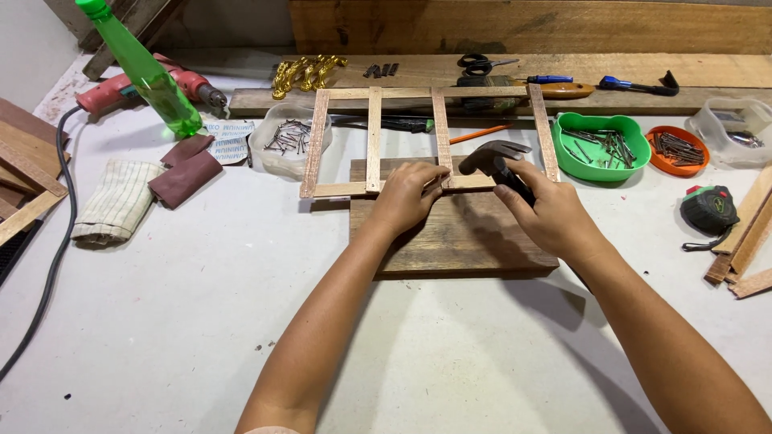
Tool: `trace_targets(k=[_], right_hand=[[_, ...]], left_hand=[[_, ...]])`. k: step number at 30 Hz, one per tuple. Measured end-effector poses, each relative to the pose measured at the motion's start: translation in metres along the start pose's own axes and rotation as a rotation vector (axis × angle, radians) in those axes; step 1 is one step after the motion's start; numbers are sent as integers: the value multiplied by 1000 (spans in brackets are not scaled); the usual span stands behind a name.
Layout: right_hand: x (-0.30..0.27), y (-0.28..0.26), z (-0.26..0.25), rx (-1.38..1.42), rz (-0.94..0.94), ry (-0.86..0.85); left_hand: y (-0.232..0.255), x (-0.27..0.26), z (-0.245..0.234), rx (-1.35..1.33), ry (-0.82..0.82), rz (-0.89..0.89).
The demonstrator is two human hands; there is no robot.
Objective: The person sands thin wooden slats with a sanding block, positions a slat across a wooden frame, and hammers nails to fasten the slat to the frame. They measure with a metal ruler, pick nails from a container, and hold the frame steady while hammering.
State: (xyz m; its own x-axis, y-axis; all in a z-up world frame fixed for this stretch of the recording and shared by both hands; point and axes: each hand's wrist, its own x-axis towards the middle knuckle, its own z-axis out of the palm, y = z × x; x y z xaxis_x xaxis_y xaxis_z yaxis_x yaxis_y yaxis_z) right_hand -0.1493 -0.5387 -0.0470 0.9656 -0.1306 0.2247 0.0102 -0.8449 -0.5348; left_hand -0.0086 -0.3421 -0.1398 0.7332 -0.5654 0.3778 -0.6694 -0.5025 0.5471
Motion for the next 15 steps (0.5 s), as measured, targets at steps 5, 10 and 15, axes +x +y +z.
trace_targets(k=[5,10,15], right_hand=[[5,-2,-4,2,-6,29],[7,-13,-3,36,-30,58],[15,-27,0,62,-15,21]], left_hand=[[-5,6,-6,-12,58,58],[-12,7,-26,-20,195,170],[-25,11,-45,-40,296,43]])
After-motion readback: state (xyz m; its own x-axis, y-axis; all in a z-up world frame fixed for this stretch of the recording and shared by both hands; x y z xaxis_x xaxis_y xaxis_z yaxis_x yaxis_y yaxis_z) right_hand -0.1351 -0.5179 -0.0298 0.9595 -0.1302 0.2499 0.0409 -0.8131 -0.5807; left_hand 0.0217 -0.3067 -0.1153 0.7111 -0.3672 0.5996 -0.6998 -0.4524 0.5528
